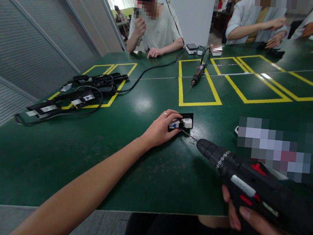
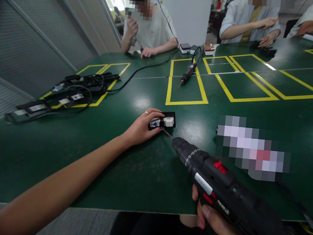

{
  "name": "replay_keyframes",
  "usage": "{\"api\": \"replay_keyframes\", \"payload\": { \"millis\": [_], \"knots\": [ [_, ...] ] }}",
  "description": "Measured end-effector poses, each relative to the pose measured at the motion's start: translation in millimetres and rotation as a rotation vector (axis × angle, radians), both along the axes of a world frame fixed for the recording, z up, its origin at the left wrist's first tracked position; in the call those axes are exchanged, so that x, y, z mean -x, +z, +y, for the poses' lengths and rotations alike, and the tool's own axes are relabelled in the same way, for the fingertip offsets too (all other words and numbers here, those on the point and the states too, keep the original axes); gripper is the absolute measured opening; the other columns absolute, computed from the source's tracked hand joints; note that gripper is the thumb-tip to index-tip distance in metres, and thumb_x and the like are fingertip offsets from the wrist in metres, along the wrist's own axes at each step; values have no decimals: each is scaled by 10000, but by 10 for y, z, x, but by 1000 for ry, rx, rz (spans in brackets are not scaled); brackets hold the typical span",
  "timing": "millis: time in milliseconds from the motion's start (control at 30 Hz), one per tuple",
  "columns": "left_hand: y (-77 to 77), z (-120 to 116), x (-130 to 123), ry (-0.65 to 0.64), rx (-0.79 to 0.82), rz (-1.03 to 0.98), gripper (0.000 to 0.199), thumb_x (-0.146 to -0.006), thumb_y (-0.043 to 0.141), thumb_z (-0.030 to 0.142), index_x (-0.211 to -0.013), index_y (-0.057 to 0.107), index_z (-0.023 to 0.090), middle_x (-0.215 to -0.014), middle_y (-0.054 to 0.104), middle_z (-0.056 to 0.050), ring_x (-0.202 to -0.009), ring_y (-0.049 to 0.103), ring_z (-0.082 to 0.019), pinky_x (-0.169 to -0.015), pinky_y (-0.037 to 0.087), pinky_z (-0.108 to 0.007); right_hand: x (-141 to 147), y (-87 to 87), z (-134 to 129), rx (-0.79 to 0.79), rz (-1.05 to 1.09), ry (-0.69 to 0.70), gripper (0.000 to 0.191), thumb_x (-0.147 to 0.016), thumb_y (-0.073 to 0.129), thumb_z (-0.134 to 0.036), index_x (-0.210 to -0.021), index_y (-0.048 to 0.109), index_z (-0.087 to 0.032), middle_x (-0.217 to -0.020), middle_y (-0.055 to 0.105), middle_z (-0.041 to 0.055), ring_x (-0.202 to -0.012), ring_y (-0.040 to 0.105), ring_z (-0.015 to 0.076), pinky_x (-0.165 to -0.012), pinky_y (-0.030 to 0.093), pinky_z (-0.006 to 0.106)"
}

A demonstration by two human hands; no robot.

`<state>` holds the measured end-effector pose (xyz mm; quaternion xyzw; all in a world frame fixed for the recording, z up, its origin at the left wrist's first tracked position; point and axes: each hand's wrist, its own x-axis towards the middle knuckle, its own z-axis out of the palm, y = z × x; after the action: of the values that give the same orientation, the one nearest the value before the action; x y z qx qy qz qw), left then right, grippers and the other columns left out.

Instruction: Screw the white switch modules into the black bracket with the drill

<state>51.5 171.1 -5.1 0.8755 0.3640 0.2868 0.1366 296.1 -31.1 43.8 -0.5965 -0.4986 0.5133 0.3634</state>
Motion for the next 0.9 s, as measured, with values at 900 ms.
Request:
{"api": "replay_keyframes", "payload": {
  "millis": [900],
  "knots": [
    [3,3,6,-25,2,-9,385,-796,591,253,-1163,480,226,-1180,492,-80,-1118,481,-225,-975,419,-436,-65,-87,-8,-27,-77,16,177,-746,605,-390,-816,679,-245,-652,666,36,-617,662,211,-660,589,299]
  ]
}}
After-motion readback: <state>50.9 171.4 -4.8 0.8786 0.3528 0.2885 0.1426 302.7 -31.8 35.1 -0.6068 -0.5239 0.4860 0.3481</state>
